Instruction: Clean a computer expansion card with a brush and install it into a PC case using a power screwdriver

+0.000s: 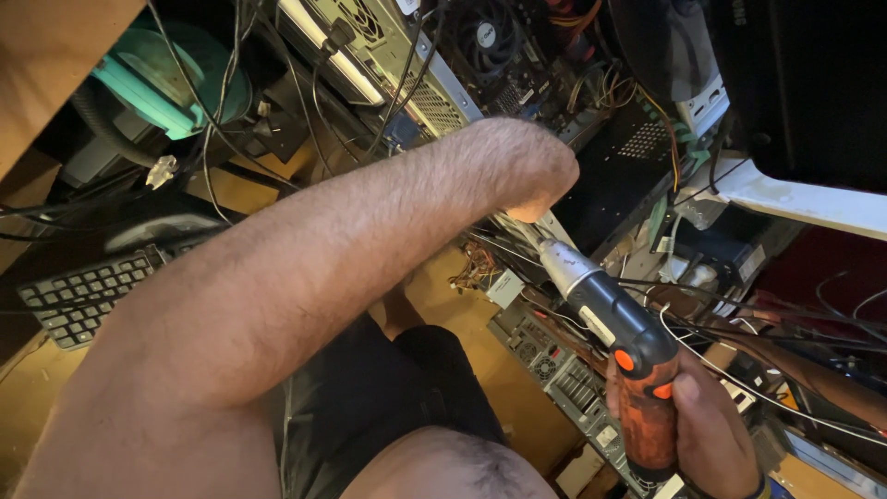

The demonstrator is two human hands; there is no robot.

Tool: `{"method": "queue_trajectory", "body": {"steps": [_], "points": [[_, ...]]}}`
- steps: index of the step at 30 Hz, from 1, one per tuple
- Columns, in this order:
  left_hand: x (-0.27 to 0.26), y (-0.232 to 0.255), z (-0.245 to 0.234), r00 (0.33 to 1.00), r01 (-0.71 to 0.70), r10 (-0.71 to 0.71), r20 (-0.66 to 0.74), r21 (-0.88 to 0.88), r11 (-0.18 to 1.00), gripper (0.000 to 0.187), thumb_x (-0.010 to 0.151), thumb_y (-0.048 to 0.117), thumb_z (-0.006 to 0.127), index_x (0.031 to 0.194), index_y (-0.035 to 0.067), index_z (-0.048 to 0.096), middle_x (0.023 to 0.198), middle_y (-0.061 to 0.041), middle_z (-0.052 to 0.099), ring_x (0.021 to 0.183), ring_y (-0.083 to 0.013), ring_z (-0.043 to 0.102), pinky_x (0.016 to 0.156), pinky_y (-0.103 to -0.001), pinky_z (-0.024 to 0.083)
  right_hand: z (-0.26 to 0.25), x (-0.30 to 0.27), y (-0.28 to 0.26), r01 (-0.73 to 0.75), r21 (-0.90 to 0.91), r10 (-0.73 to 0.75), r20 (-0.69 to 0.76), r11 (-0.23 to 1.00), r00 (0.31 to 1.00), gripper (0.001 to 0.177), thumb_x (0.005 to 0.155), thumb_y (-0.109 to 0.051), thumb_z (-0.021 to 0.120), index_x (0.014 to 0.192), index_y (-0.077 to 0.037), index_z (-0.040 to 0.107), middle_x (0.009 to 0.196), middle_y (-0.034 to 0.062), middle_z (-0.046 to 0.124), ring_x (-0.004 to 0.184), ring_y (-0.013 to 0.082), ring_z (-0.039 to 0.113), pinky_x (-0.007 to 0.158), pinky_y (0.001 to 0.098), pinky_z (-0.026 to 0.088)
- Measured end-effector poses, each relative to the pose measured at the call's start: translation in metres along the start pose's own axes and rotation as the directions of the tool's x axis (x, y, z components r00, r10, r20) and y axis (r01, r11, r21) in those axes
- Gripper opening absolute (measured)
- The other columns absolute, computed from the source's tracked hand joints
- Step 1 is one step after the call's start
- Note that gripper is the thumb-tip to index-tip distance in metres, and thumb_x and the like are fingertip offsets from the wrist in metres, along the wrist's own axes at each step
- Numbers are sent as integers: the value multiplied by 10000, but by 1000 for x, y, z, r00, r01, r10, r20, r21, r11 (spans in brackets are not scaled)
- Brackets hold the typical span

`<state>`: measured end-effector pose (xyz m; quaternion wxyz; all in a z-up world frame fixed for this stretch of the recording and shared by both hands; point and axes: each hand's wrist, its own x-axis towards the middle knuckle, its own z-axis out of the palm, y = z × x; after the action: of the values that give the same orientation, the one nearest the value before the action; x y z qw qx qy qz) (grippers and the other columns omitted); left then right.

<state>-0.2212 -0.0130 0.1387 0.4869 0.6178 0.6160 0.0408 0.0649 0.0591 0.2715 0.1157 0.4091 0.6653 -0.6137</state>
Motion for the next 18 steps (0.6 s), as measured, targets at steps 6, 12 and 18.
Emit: {"method": "queue_trajectory", "body": {"steps": [6, 12, 18], "points": [[-2, -2, 2, 1000, -19, 18, -14, -52, 998, 265, 982, 89, 667, 1247, 86, 666, 1245, -64, 723, 1134, -229, 700, 1003, -374, 579, -10, 11, -1, 13, -100, 3, 160, 995, 987, 617, 1016, -542, 511, 1130, 43, 672, 823, 156, 717, 672, 248, 673, 610, 393, 562], [-5, 0, 0, 1000, 13, -14, -10, -62, 998, 266, 977, 84, 672, 1243, 83, 667, 1226, -62, 722, 1118, -224, 701, 997, -367, 581, -16, 16, -6, -28, -77, 41, 166, 997, 985, 610, 1004, -503, 513, 1203, 56, 654, 859, 183, 714, 729, 267, 681, 561, 408, 583], [-11, 1, 0, 999, 3, -4, -40, -26, 1000, 222, 976, 88, 682, 1197, 81, 696, 1195, -66, 736, 1103, -230, 699, 998, -375, 570, -30, 26, -37, -46, -597, 74, 23, 801, 997, 729, 1056, -476, 211, 1109, -54, 804, 892, 104, 882, 834, 210, 834, 759, 358, 653]]}}
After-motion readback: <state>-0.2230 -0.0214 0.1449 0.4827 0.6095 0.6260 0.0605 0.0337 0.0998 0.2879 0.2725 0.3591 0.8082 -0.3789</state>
